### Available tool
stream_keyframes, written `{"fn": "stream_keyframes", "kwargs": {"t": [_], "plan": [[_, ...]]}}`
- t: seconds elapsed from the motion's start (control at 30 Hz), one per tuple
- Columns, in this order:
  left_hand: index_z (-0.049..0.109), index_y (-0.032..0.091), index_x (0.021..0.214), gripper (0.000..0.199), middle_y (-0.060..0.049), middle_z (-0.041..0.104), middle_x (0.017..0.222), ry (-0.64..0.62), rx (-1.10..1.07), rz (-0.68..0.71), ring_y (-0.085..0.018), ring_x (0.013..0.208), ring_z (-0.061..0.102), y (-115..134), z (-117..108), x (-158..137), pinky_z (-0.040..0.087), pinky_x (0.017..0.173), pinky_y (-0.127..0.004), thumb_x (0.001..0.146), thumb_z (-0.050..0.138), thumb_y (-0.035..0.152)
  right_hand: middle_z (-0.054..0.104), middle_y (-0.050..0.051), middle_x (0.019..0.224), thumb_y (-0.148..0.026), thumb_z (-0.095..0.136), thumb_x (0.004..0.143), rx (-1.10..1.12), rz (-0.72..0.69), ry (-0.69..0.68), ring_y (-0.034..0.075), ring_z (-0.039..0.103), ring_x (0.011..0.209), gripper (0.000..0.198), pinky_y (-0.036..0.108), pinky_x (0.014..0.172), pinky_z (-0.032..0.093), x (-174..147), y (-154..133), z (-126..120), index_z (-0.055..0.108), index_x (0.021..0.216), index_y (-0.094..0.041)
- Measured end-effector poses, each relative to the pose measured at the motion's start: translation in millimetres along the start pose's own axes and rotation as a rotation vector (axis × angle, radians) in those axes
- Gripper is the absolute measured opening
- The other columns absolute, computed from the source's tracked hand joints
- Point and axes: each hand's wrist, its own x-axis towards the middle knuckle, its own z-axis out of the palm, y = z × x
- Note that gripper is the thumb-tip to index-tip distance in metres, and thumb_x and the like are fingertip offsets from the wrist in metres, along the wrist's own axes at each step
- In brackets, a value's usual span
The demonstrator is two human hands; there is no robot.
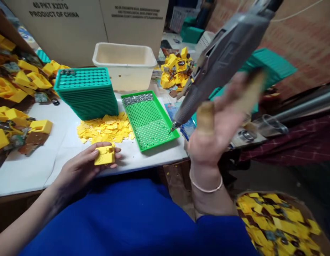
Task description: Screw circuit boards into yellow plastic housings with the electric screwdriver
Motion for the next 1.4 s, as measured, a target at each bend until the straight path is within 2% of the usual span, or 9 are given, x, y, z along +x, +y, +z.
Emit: {"fn": "stream_keyframes", "kwargs": {"t": [0.07, 0.13, 0.2, 0.3, 0.4, 0.57, 0.83, 1.03, 1.4], "plan": [[0.067, 0.015, 0.106, 0.031, -0.017, 0.072, 0.111, -0.033, -0.012, -0.011, -0.032, 0.104, 0.069, 0.3, 3.6, 5.5, 0.058, 0.084, -0.044, 0.078, 0.07, 0.028, 0.067, 0.004, 0.108, -0.043, 0.064, 0.087, 0.209, -0.176, -0.028, 0.018, 0.066, 0.102, 0.025, 0.034, 0.087, 0.054, 22.0, 2.9, -2.9, 0.061, 0.106, -0.027], [0.066, 0.016, 0.101, 0.032, -0.015, 0.073, 0.107, -0.017, 0.021, 0.004, -0.03, 0.099, 0.071, -2.1, 8.9, 12.5, 0.059, 0.08, -0.04, 0.074, 0.075, 0.029, 0.068, 0.002, 0.089, -0.043, 0.079, 0.072, 0.359, -0.28, -0.157, 0.018, 0.07, 0.085, 0.033, 0.034, 0.08, 0.056, 40.9, 7.2, 0.9, 0.06, 0.093, -0.026], [0.064, 0.017, 0.094, 0.027, -0.011, 0.075, 0.098, 0.045, 0.103, 0.019, -0.025, 0.088, 0.072, -6.1, 14.4, 19.2, 0.059, 0.07, -0.034, 0.074, 0.078, 0.03, 0.064, -0.001, 0.073, -0.044, 0.083, 0.064, 0.392, -0.249, -0.32, 0.016, 0.068, 0.068, 0.037, 0.032, 0.068, 0.055, 54.9, 11.2, 10.0, 0.059, 0.083, -0.024], [0.061, 0.018, 0.089, 0.025, -0.007, 0.074, 0.09, 0.088, 0.213, 0.016, -0.021, 0.081, 0.072, -10.8, 19.7, 25.2, 0.057, 0.061, -0.027, 0.076, 0.078, 0.032, 0.055, -0.006, 0.06, -0.044, 0.078, 0.07, 0.454, -0.215, -0.435, 0.01, 0.055, 0.048, 0.031, 0.026, 0.05, 0.047, 67.4, 18.0, 31.8, 0.058, 0.078, -0.023], [0.061, 0.017, 0.089, 0.024, -0.007, 0.074, 0.089, 0.094, 0.237, 0.012, -0.021, 0.082, 0.071, -11.2, 23.1, 24.8, 0.057, 0.061, -0.026, 0.078, 0.076, 0.033, 0.05, -0.007, 0.057, -0.047, 0.074, 0.074, 0.496, -0.258, -0.409, 0.008, 0.048, 0.045, 0.029, 0.024, 0.045, 0.042, 73.9, 29.2, 56.1, 0.056, 0.075, -0.024], [0.06, 0.018, 0.088, 0.018, -0.006, 0.073, 0.089, 0.134, 0.235, 0.03, -0.018, 0.08, 0.07, -8.0, 30.3, 20.2, 0.057, 0.062, -0.025, 0.081, 0.073, 0.028, 0.048, -0.006, 0.058, -0.059, 0.068, 0.076, 0.403, -0.29, -0.273, 0.009, 0.048, 0.048, 0.037, 0.025, 0.048, 0.046, 79.4, 51.4, 77.3, 0.054, 0.075, -0.025], [0.061, 0.018, 0.089, 0.02, -0.007, 0.074, 0.089, 0.072, 0.22, 0.015, -0.019, 0.082, 0.07, -10.1, 21.5, 26.0, 0.058, 0.062, -0.026, 0.08, 0.074, 0.03, 0.05, -0.005, 0.056, -0.066, 0.063, 0.078, 0.282, -0.374, -0.208, 0.01, 0.05, 0.047, 0.042, 0.031, 0.054, 0.054, 84.8, 65.2, 78.3, 0.06, 0.076, -0.025], [0.061, 0.017, 0.09, 0.021, -0.008, 0.074, 0.091, 0.072, 0.226, 0.032, -0.019, 0.082, 0.071, -11.7, 19.4, 26.4, 0.059, 0.061, -0.025, 0.08, 0.075, 0.03, 0.048, -0.006, 0.056, -0.058, 0.061, 0.084, 0.302, -0.452, -0.224, 0.009, 0.049, 0.046, 0.035, 0.027, 0.049, 0.048, 84.4, 67.9, 80.8, 0.058, 0.081, -0.024], [0.061, 0.018, 0.09, 0.021, -0.007, 0.074, 0.092, 0.089, 0.235, 0.012, -0.019, 0.082, 0.071, -11.2, 19.4, 25.2, 0.059, 0.062, -0.025, 0.08, 0.075, 0.031, 0.05, -0.006, 0.052, -0.051, 0.065, 0.081, 0.405, -0.374, -0.219, 0.011, 0.049, 0.045, 0.03, 0.027, 0.046, 0.043, 79.9, 66.4, 79.0, 0.054, 0.07, -0.025]]}}
